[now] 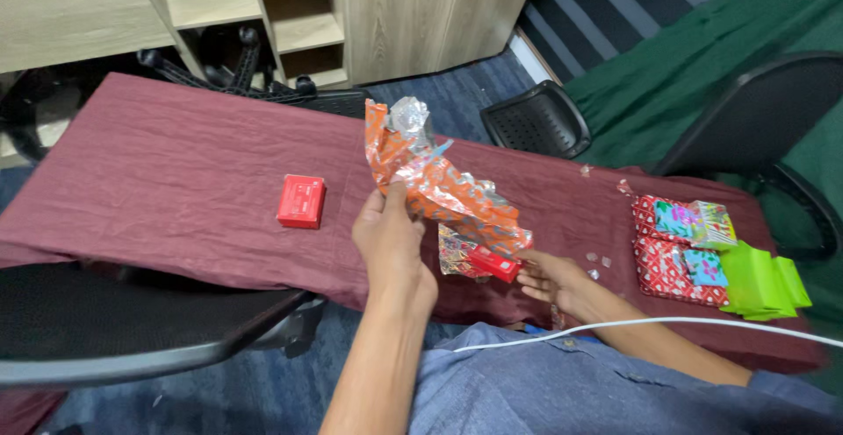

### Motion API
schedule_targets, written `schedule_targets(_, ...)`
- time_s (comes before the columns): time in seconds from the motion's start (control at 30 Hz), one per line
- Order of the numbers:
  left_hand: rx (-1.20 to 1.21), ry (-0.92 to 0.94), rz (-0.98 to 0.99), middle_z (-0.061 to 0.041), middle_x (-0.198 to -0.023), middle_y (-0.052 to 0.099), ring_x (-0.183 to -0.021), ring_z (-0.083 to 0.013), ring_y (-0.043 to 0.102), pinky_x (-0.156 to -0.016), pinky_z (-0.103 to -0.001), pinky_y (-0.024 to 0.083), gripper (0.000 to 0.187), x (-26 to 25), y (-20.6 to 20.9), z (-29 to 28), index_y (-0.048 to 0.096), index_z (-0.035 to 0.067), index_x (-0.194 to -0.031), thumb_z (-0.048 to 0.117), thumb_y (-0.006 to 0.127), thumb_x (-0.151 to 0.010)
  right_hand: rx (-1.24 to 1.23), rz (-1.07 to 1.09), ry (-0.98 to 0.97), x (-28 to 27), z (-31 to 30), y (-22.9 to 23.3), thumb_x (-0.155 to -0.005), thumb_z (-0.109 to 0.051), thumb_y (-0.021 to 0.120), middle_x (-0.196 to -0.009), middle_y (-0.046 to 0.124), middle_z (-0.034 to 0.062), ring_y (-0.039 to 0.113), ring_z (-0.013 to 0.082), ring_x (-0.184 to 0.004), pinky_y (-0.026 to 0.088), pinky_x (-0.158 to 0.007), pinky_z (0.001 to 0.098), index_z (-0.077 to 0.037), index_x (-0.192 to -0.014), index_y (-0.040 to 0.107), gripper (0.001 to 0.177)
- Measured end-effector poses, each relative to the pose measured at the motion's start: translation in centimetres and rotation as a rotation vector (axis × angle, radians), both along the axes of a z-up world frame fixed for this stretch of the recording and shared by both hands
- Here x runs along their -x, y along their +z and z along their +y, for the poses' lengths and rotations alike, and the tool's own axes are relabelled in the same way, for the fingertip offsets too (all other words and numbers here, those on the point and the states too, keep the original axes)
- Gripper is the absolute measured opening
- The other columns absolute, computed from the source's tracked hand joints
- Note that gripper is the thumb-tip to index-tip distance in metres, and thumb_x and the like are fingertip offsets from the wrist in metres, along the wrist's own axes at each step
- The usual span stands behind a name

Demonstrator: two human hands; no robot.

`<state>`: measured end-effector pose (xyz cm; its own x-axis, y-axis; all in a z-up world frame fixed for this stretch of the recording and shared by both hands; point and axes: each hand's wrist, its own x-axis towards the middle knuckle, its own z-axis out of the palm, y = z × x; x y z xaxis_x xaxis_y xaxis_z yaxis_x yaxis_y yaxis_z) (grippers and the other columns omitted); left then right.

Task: The person unwraps two small gift boxes by hand. They first remove the colorful wrapping paper from a small box, then unwrap a second box with orange patterned paper, revealing red boxes inside.

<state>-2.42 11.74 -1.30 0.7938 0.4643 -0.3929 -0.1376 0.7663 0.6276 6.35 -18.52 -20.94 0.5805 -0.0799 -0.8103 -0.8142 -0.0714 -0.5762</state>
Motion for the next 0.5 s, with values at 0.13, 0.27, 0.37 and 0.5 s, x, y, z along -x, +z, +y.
schedule_targets(0.13, 0.143, -0.034, 0.008, -0.002, -0.092, 0.073, -0.076, -0.0094, 0.067, -0.066, -0.025, 0.052, 0.017, 0.0, 0.5, -1.1, 0.070, 0.006, -0.106, 0.016, 0.059, -0.097, -0.246, -0.007, 0.185, 0.1, 4.3, -0.1, -0.089, -0.029, 0.067, -0.110, 0.074, 0.0039, 0.072, 0.0239, -0.103, 0.057, -0.091, 0.0391, -0.014, -0.119, 0.066, 0.034)
schedule_targets(0.27, 0.147, -0.081, 0.011, -0.004, -0.096, 0.073, -0.081, -0.0113, 0.068, -0.072, -0.027, 0.054, 0.018, -0.3, 0.2, -2.1, 0.069, 0.005, -0.108, 0.016, 0.060, -0.098, -0.371, 0.070, 0.358, -0.1, 8.1, 1.4, -0.095, -0.051, 0.059, -0.121, 0.071, 0.0107, 0.068, 0.0235, -0.112, 0.054, -0.100, 0.0415, -0.010, -0.128, 0.064, 0.053)
schedule_targets(0.37, 0.146, -0.173, 0.006, -0.005, -0.097, 0.073, -0.081, -0.0126, 0.068, -0.071, -0.028, 0.053, 0.019, -0.4, -0.7, -3.1, 0.069, 0.003, -0.110, 0.016, 0.059, -0.100, -0.640, 0.048, 0.326, 1.0, 8.4, 4.3, -0.095, -0.058, 0.053, -0.129, 0.067, 0.0122, 0.065, 0.0248, -0.117, 0.051, -0.103, 0.0420, -0.007, -0.131, 0.061, 0.062)
schedule_targets(0.5, 0.140, -0.333, 0.131, -0.003, -0.101, 0.074, -0.085, -0.0114, 0.069, -0.076, -0.028, 0.055, 0.024, -0.5, -2.7, -4.1, 0.070, 0.006, -0.113, 0.018, 0.055, -0.099, -0.822, -0.165, 0.049, 2.5, 7.4, 9.5, -0.097, -0.058, 0.049, -0.137, 0.062, 0.0114, 0.059, 0.0277, -0.125, 0.046, -0.107, 0.0454, -0.011, -0.137, 0.056, 0.062)
